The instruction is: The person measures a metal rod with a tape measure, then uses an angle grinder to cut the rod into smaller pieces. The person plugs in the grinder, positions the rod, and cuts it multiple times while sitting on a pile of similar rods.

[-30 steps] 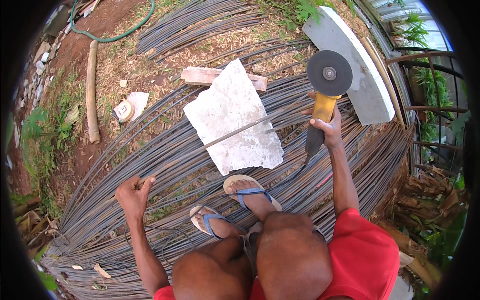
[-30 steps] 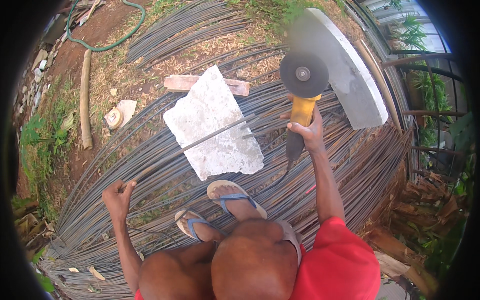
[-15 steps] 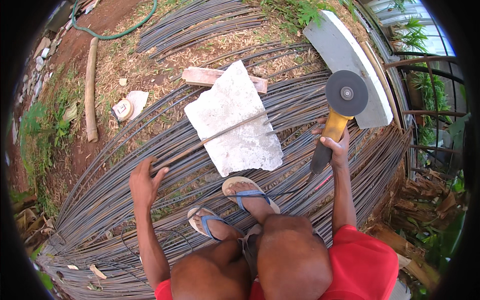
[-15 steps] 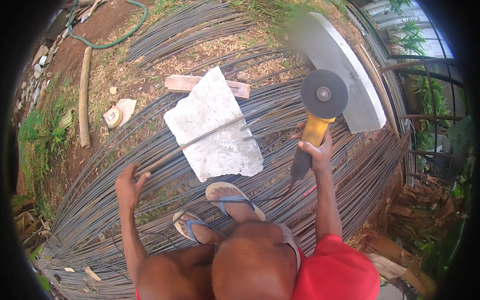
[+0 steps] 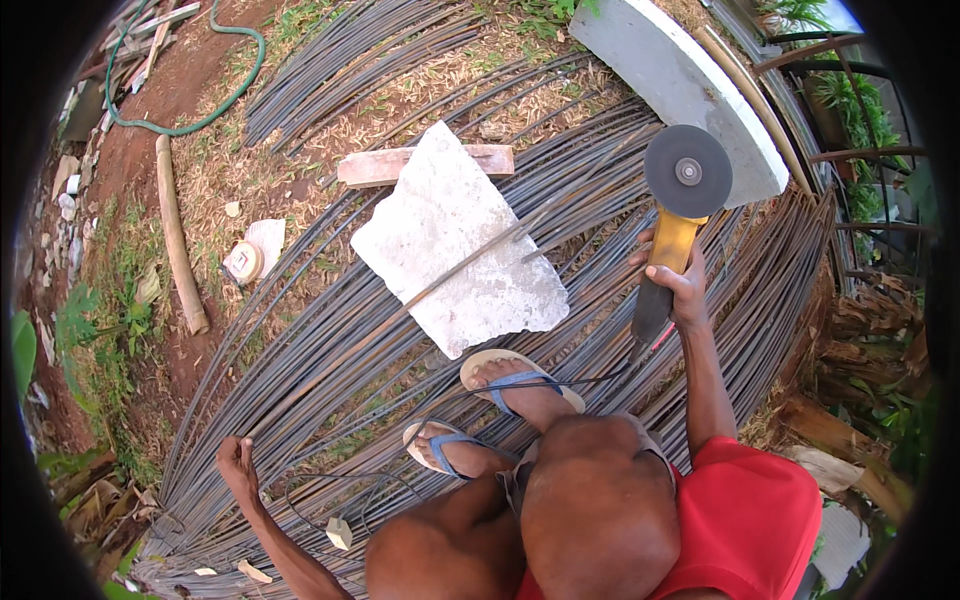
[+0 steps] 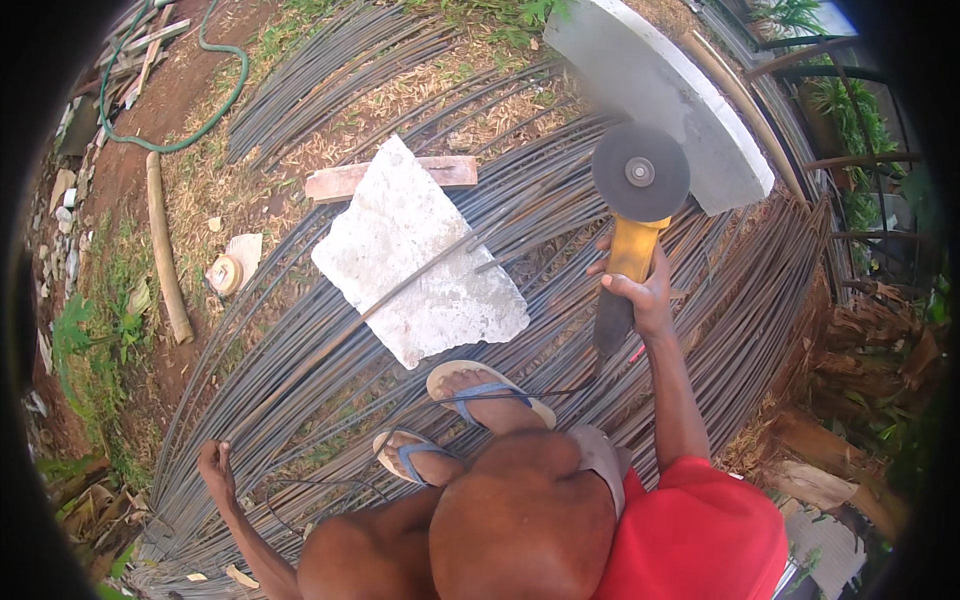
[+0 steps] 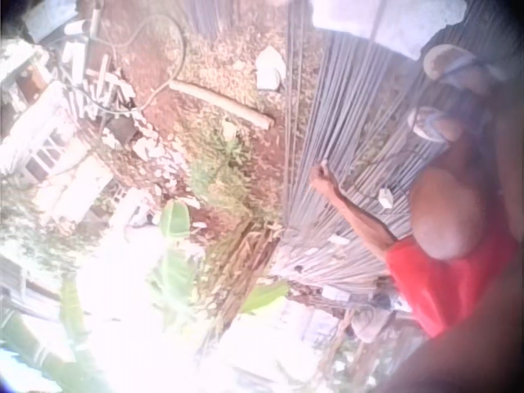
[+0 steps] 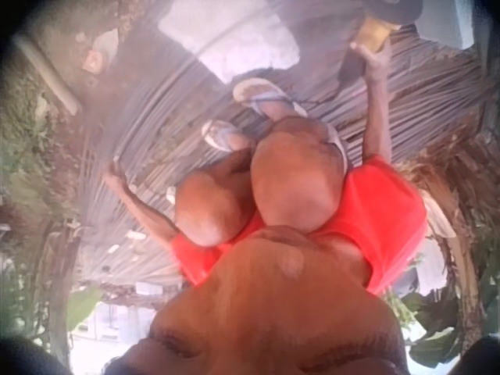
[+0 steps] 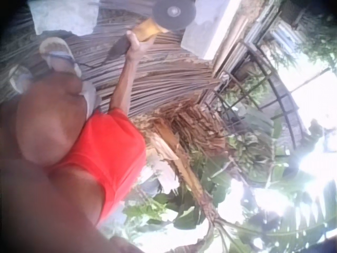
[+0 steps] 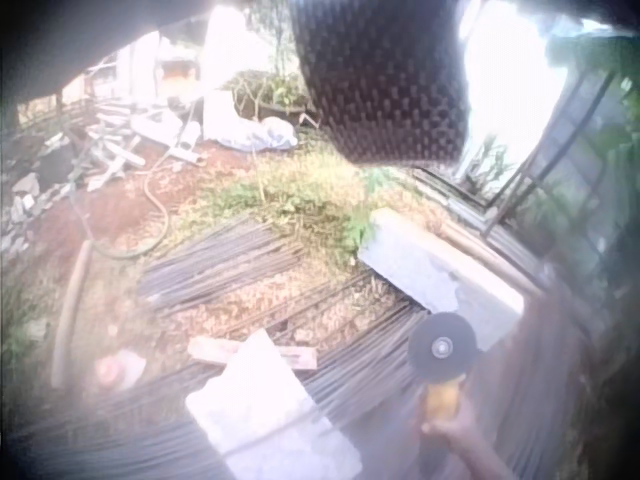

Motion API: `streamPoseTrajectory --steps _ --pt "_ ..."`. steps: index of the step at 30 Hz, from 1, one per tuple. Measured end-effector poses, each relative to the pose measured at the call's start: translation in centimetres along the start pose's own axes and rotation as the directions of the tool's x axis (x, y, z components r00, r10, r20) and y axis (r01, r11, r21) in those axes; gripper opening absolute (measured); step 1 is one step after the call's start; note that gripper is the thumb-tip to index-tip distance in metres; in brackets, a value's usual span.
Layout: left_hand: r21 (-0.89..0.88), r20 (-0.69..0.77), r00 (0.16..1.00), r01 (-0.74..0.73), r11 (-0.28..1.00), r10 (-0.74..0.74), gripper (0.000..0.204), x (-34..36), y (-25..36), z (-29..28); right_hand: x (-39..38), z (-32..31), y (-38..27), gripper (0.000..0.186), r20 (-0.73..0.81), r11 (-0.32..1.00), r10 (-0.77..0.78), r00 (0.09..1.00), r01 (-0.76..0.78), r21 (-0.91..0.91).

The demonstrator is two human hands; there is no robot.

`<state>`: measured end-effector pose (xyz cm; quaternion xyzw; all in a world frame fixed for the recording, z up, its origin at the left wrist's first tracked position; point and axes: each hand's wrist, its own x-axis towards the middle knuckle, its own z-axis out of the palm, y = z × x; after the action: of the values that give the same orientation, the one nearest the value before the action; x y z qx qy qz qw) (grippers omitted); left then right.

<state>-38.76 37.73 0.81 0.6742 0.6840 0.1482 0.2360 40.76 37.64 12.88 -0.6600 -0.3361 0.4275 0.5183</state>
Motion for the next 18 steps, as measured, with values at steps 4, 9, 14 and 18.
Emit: streamPoseTrajectory --steps 4,9,14,18 --pt "0.051 0.119 0.992 0.034 0.998 -0.040 0.057 1.9 5.9 2.1 -0.3 0.2 0.2 0.072 -0.020 1.000 0.005 1.000 -0.005 -0.031" --pt "-0.004 0.116 0.992 -0.047 0.999 0.047 0.055 6.0 14.0 5.4 -0.6 -0.1 0.3 0.074 0.018 1.000 -0.004 1.000 0.005 -0.026" --pt "0.025 0.255 0.967 -0.020 0.999 0.013 0.055 7.6 20.1 7.6 -1.2 -0.5 -0.1 0.073 -0.008 1.000 0.011 1.000 -0.011 -0.025" --pt "0.001 0.226 0.973 -0.036 0.999 0.035 0.053 8.4 25.3 9.4 -1.4 -0.2 0.0 0.073 -0.005 0.999 0.054 0.999 -0.054 0.006"
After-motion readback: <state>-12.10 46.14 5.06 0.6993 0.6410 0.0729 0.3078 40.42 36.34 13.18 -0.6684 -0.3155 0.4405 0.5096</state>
